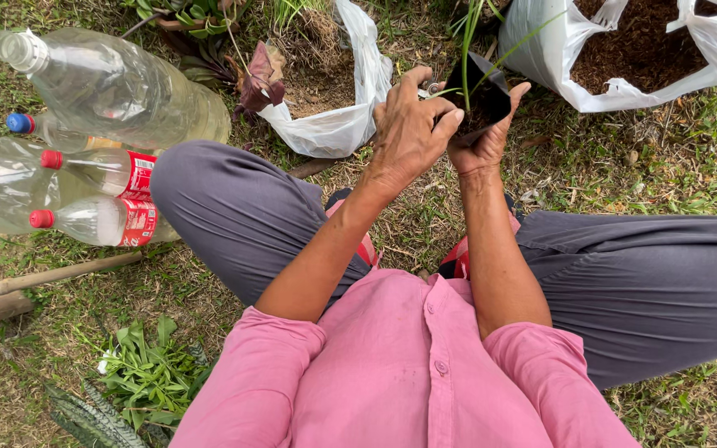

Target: The person removes a plant from a bundle, places it into a small black pot, and fills the pot with soil by hand from a bag, occasionally using shears to trim the plant.

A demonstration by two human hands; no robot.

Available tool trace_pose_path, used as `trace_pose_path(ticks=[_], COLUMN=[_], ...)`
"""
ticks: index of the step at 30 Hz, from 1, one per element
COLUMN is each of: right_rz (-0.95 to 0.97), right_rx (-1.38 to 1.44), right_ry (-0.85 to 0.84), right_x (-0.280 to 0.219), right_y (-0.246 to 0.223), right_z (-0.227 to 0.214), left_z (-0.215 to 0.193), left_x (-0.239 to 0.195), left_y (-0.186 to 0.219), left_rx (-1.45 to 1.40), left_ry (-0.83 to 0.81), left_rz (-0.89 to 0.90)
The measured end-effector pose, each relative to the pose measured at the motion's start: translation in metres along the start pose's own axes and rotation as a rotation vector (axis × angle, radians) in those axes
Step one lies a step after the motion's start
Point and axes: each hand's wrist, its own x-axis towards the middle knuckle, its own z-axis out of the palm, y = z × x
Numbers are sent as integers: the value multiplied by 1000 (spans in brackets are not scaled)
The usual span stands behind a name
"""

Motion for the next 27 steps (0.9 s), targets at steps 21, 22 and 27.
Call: trace_pose_path(ticks=[21, 22, 27], right_rz=[37, 28, 58], right_rx=[52, 40, 55], right_ry=[103, 122, -24], right_x=[0, 0, -1], right_y=[4, 4, 6], right_z=[9, 10, 5], left_z=[25, 20, -3], left_x=[61, 56, 29], left_y=[-40, -36, -21], left_rx=[-365, -363, -350], left_ry=[-15, -23, -141], left_rz=[-115, -49, 150])
